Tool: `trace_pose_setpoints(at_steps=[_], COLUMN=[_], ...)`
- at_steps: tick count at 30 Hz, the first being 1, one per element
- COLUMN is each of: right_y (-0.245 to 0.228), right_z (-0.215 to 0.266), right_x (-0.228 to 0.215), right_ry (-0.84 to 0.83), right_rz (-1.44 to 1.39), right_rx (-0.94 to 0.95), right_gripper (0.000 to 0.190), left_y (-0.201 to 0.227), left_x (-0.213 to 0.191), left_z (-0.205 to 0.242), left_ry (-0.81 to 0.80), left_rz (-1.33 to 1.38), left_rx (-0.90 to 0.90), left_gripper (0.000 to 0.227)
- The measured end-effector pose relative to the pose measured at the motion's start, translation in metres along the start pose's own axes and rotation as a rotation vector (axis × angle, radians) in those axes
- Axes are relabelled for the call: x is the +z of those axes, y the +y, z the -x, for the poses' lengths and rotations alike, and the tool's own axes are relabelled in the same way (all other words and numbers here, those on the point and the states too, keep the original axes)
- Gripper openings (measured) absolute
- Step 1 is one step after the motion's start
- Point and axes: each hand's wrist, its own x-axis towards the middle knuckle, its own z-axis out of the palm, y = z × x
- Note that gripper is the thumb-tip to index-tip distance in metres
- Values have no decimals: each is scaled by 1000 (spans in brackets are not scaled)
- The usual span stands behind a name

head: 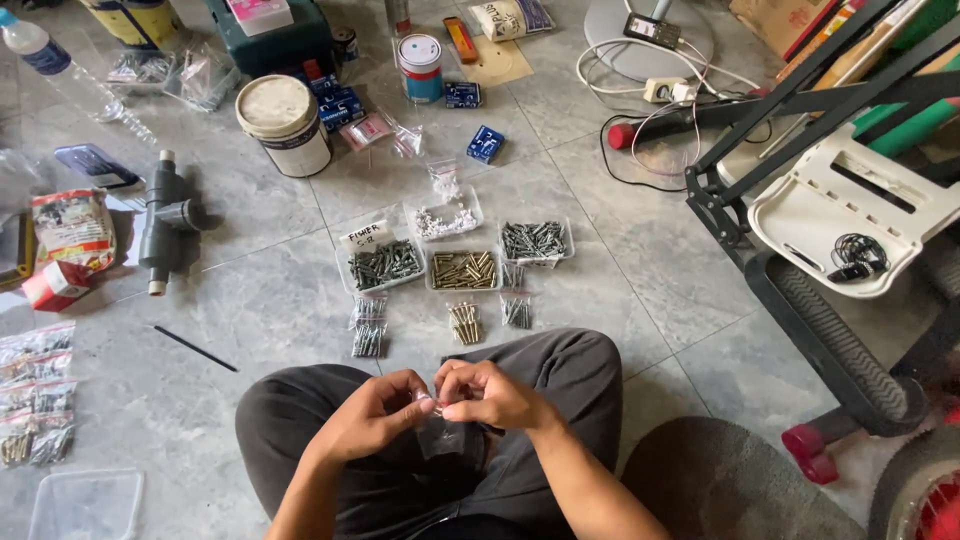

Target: The person sits on the floor and sorts screws and plastic wall anchors from clear plastic bags into labeled transparent containers. They open bags, pour the contents into the containers, and occasionally pick up individual pieces to place them correctly.

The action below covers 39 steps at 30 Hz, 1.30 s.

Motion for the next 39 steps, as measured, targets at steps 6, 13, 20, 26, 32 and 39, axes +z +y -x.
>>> trace_pose_setpoints(at_steps=[6,13,20,26,32,39], right_y=[-7,-18,5,1,19,23], right_z=[-6,-9,-9,-10,-15,-16], right_x=[-18,-20,-39,-38,-24,-18], right_ry=[-98,-82,203,401,443,601], right_rz=[21,232,156,228,211,199], right_rx=[18,124,-6,-72,-20,-119], right_gripper=[10,20,17,8,10,10], left_y=[-15,-23,-43,-45,-55,-74], left_x=[3,3,12,9,24,34], left_z=[0,-16,-31,-35,-41,-50], left_ry=[-203,-54,104,326,359,495], left_rz=[460,275,328,328,394,474], left_rx=[224,115,167,125,147,136], left_gripper=[11,15,43,30,56,42])
